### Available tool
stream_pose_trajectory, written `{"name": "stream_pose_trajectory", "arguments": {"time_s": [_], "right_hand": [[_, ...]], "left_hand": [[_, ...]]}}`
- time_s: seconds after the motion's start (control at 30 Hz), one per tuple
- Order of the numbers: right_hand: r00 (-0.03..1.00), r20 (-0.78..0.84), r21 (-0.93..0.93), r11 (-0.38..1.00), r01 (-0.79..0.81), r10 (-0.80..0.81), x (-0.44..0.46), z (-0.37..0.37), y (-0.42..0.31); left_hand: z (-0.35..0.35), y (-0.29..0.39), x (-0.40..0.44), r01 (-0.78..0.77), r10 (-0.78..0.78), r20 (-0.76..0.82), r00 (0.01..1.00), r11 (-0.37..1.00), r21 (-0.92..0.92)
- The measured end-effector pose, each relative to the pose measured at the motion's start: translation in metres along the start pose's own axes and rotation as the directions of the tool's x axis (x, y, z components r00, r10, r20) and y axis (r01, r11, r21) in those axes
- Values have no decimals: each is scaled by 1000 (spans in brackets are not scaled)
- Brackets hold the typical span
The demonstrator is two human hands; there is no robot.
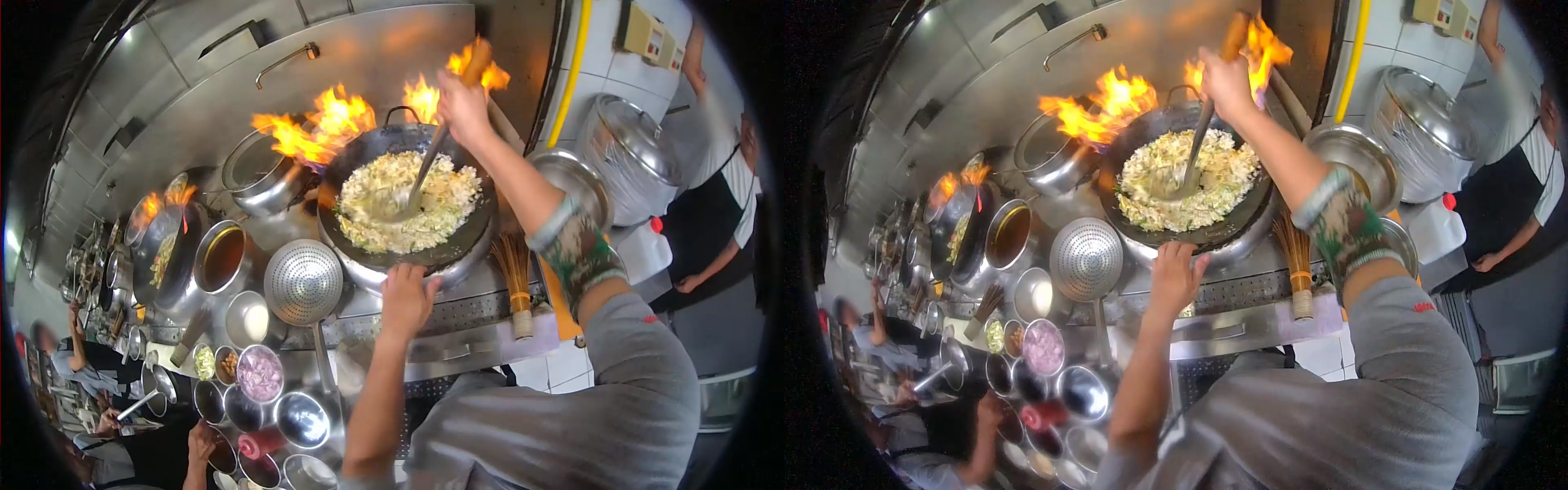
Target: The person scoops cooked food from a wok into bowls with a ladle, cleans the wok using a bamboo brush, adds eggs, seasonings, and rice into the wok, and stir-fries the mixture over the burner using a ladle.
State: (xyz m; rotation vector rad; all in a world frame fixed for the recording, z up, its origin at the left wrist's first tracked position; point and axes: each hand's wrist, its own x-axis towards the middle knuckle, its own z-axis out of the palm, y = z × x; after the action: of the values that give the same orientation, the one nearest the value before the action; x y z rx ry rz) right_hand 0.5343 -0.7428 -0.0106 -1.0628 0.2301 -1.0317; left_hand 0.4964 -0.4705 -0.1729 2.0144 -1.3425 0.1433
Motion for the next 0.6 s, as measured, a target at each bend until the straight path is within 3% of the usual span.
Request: {"name": "stream_pose_trajectory", "arguments": {"time_s": [0.03,0.13,0.2,0.27,0.3,0.4,0.43,0.47,0.53,0.6], "right_hand": [[996,-76,-113,992,-48,39,17,3,-10],[979,-33,-37,979,-201,200,25,0,-78],[949,-48,-93,945,-314,311,19,-1,-84],[995,-72,-203,975,-86,73,9,7,-68],[981,-186,-346,932,-111,48,-9,21,-68],[988,-95,-184,977,107,-126,-36,16,-55],[987,-99,-101,988,115,-125,-44,15,-71],[987,-107,-16,993,116,-117,-49,9,-84],[992,-52,-21,993,117,-118,-43,1,-97],[994,-71,-81,994,76,-82,-51,18,-99]], "left_hand": [[-3,9,-8,-4,4,-2,1000,1000,-5],[-41,43,-8,29,-29,-1,1000,999,35],[-69,82,-11,43,-42,-112,993,999,0],[-51,71,-7,56,-55,-126,991,998,5],[-28,48,-14,37,-31,-123,992,998,48],[2,20,-63,56,-48,-67,997,990,127],[5,20,-88,50,-48,-14,999,987,155],[-11,34,-108,38,-39,18,999,998,43],[-48,67,-104,-59,64,-61,996,996,72],[-81,79,-55,-19,19,-141,990,1000,4]]}}
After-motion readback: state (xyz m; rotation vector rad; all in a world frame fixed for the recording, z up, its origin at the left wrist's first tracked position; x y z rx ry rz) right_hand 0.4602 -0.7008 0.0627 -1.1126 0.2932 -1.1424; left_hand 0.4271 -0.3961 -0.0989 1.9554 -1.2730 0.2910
